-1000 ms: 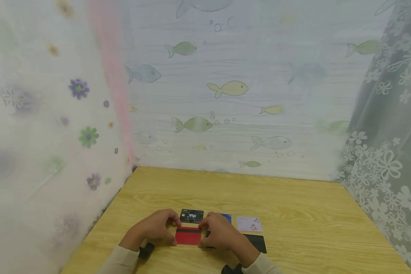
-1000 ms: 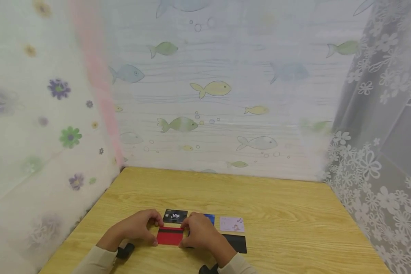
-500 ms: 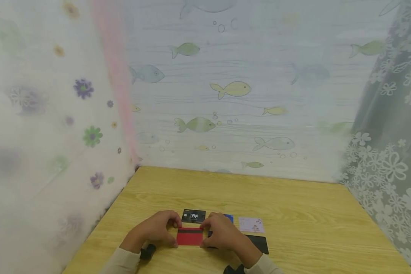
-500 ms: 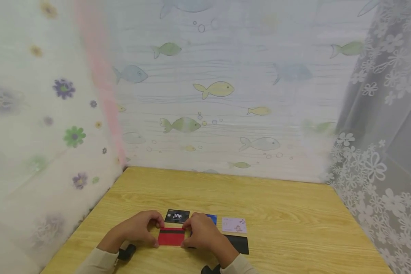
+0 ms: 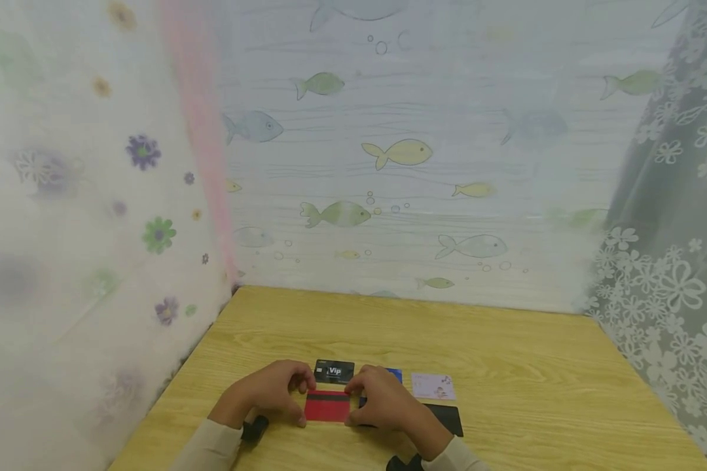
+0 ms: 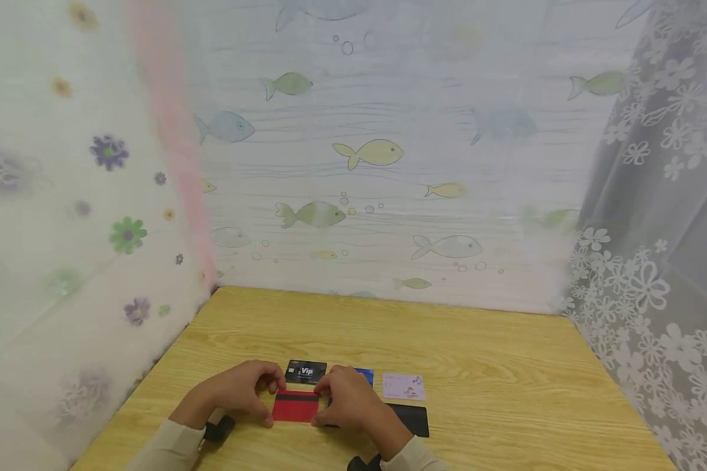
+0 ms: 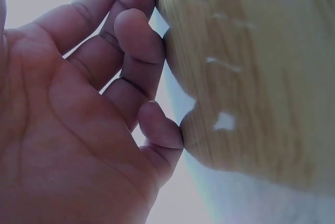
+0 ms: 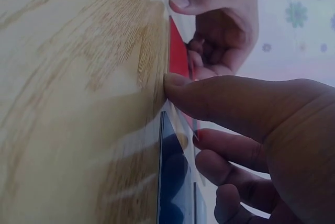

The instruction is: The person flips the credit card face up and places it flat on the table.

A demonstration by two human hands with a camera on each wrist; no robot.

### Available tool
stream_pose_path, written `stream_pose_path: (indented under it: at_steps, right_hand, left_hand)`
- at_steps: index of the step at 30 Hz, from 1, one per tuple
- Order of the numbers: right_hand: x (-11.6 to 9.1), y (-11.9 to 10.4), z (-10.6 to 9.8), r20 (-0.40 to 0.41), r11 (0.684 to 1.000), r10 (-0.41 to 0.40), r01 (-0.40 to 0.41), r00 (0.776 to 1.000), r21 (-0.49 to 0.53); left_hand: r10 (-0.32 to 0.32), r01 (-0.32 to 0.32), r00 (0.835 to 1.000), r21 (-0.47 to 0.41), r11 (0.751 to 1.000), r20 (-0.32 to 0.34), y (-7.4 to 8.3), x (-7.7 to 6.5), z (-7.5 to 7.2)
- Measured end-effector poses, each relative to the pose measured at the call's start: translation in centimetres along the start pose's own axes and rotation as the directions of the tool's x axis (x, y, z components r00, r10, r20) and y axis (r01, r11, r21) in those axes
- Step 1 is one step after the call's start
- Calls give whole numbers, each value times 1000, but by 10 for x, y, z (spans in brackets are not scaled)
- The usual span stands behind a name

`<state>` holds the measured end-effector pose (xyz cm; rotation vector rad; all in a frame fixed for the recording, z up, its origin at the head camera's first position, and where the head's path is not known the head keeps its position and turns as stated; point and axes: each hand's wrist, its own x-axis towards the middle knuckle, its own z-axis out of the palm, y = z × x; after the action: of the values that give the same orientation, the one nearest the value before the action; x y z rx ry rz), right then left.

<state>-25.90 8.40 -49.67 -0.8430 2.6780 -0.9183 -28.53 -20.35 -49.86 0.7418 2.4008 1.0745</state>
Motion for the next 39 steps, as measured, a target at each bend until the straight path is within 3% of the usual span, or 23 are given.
stream_pose_path:
  at_steps: [7, 16, 21, 32, 39]
  right_hand:
    - [0, 3, 0, -6, 1000, -1, 1, 1000, 9]
    - [1, 6, 2, -13, 1000, -16, 16, 1000, 6]
    - [1, 8, 3, -12, 1000, -19, 19, 1000, 18]
    - [4, 10, 3, -31, 1000, 2, -3, 1000, -14]
    - [4, 8, 3, -53, 999, 2, -5, 999, -53]
  left_hand:
    - [2, -2, 1000, 1, 1000, 26, -3, 4, -3]
    - [38, -33, 996, -61, 998, 86, -9, 10, -4]
    - [24, -19, 995, -49, 999, 97, -7, 11, -6]
    - [0, -1, 997, 8, 1000, 77, -1, 11, -6]
    - [26, -27, 999, 38, 999, 46, 1, 13, -6]
